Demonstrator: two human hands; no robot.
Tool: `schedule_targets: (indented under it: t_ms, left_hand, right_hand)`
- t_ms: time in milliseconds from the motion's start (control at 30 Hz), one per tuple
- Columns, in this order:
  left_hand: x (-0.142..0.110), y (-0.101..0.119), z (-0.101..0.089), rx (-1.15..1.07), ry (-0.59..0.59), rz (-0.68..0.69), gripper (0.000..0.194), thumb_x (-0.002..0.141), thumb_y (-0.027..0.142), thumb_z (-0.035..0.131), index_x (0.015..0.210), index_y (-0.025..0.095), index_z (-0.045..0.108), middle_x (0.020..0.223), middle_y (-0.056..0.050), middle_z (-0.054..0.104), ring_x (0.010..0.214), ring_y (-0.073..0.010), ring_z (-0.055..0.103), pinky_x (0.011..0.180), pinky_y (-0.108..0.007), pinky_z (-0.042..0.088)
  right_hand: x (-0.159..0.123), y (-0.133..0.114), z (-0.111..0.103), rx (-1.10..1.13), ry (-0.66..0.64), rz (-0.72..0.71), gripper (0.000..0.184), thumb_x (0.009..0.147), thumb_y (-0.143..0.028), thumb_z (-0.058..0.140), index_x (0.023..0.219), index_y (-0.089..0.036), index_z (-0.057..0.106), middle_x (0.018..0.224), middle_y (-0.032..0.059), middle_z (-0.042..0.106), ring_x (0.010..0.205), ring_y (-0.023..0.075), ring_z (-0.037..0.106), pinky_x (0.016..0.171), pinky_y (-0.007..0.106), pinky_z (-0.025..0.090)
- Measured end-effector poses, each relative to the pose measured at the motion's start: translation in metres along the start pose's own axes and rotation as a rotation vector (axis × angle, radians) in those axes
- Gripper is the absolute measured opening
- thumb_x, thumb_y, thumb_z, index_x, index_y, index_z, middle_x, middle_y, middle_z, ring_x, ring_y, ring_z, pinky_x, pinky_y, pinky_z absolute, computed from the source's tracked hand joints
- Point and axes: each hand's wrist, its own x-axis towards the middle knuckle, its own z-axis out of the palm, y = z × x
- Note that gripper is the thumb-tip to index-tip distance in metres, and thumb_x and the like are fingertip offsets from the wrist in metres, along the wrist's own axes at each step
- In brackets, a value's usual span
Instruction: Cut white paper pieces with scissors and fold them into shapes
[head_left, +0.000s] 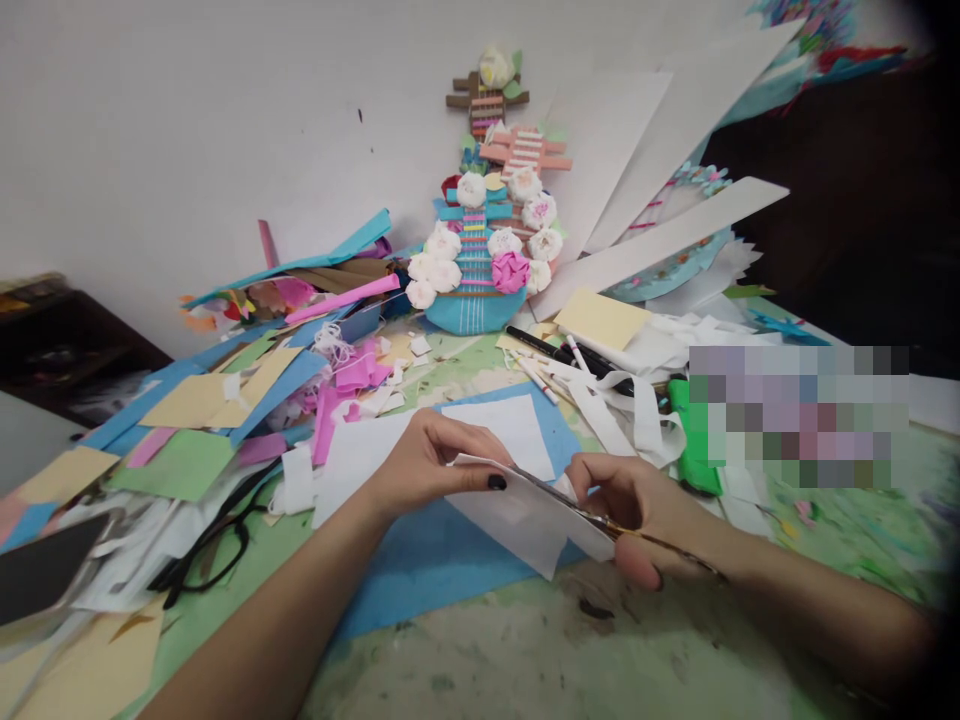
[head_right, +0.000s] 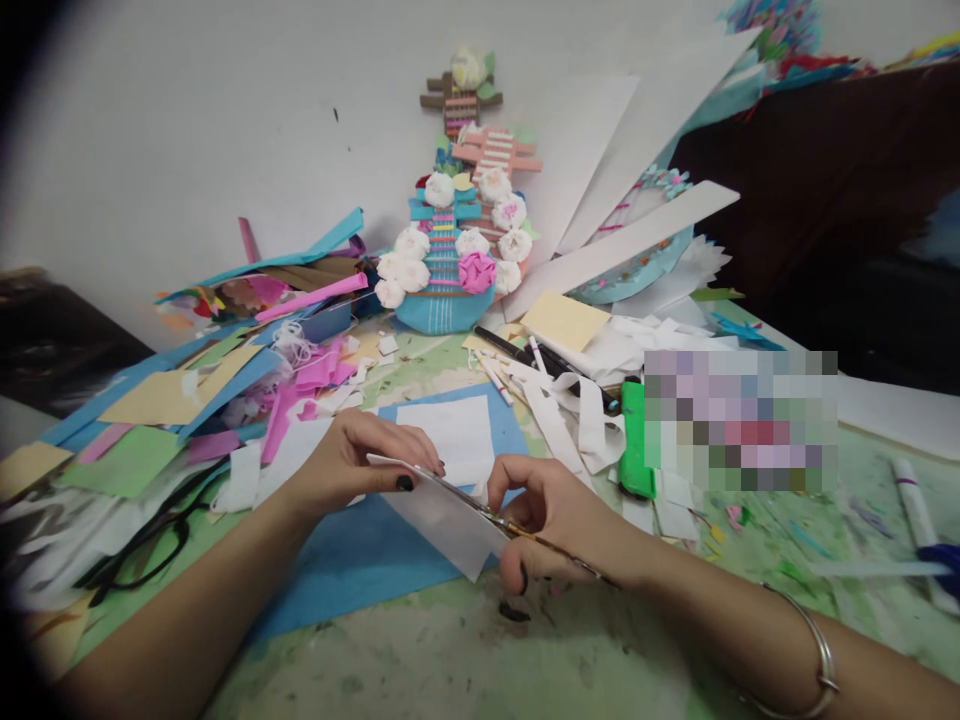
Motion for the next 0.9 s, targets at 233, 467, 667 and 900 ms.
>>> schedule_targets:
  t_ms: [233, 467, 667, 900]
  left_hand:
    - [0.001, 0.0, 0.005, 0.064, -0.031, -0.026, 0.01, 0.072, 0.02, 0.074, 0.081, 0.016, 0.077, 0.077, -0.01, 0.074, 0.073, -0.0199, 0.066, 0.067, -0.031, 0.052]
    - [0.001, -0.003, 0.009, 0.076, -0.051, -0.036, 0.014, 0.071, 0.025, 0.076, 0.081, 0.016, 0.077, 0.078, -0.012, 0.074, 0.074, -0.0216, 0.066, 0.069, -0.032, 0.053]
    - [0.0, 0.0, 0.01, 0.1, -0.068, -0.075, 0.014, 0.073, 0.024, 0.074, 0.082, 0.013, 0.077, 0.08, -0.012, 0.073, 0.074, -0.0207, 0.065, 0.069, -0.031, 0.051]
    - [0.0, 0.001, 0.013, 0.082, -0.047, -0.106, 0.015, 0.073, 0.026, 0.073, 0.081, 0.013, 0.077, 0.08, -0.012, 0.073, 0.073, -0.0201, 0.064, 0.068, -0.03, 0.05]
  right_hand:
    - [-0.001, -0.003, 0.003, 0.011, -0.049, -0.093, 0.065, 0.049, -0.06, 0.082, 0.081, -0.019, 0.043, 0.067, -0.0037, 0.054, 0.053, 0.0078, 0.048, 0.045, 0.018, 0.033]
    - [0.0, 0.001, 0.005, 0.018, -0.059, -0.096, 0.065, 0.051, -0.062, 0.08, 0.083, -0.019, 0.043, 0.071, -0.0023, 0.055, 0.055, 0.0079, 0.048, 0.048, 0.019, 0.034]
    - [0.0, 0.005, 0.004, 0.029, -0.051, -0.095, 0.067, 0.048, -0.065, 0.078, 0.084, -0.02, 0.043, 0.069, -0.0034, 0.055, 0.054, 0.0078, 0.047, 0.047, 0.018, 0.034]
    - [0.0, 0.004, 0.005, 0.013, -0.032, -0.085, 0.068, 0.047, -0.065, 0.078, 0.083, -0.019, 0.044, 0.071, -0.0017, 0.057, 0.054, 0.0085, 0.049, 0.045, 0.018, 0.033]
